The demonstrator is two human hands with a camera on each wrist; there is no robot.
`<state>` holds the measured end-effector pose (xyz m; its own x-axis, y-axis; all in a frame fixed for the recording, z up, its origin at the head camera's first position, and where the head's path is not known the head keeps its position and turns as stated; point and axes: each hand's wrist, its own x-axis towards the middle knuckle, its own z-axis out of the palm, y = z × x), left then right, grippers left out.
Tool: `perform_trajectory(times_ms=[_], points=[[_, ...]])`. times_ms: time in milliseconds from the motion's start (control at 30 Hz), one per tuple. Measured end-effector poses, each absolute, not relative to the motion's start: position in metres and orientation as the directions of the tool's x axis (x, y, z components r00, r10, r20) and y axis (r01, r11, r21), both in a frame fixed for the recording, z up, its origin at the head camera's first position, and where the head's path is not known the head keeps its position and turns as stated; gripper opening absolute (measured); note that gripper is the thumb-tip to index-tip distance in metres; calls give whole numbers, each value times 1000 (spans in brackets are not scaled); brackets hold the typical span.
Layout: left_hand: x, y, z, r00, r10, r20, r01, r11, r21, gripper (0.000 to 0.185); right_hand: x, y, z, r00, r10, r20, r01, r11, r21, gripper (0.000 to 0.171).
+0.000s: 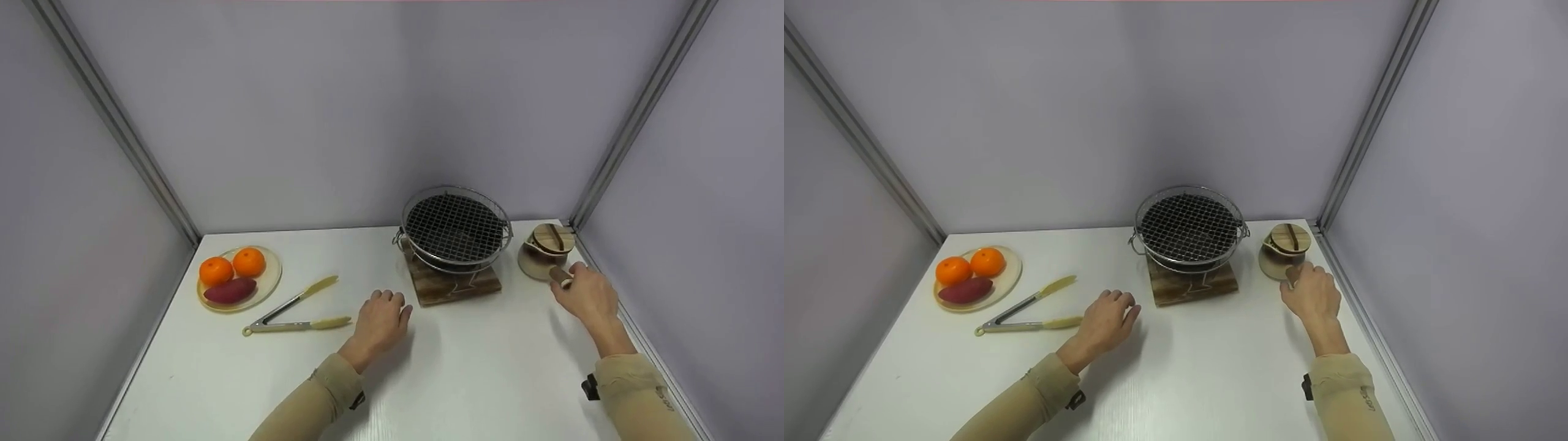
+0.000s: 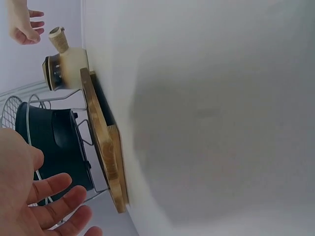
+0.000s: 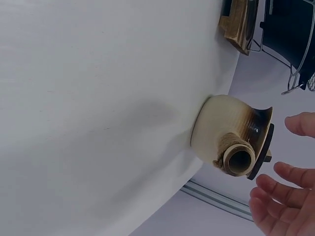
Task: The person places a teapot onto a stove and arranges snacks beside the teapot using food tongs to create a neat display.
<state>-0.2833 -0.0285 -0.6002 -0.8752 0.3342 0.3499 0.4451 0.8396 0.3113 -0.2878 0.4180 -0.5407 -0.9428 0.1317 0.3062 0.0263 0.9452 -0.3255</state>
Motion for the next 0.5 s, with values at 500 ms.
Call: perform_trajectory(times_ms=[500], points=[[-286, 7, -615, -823, 405, 399, 491, 860, 139, 27, -296, 424, -553, -954, 175, 244, 101, 951, -291, 64]])
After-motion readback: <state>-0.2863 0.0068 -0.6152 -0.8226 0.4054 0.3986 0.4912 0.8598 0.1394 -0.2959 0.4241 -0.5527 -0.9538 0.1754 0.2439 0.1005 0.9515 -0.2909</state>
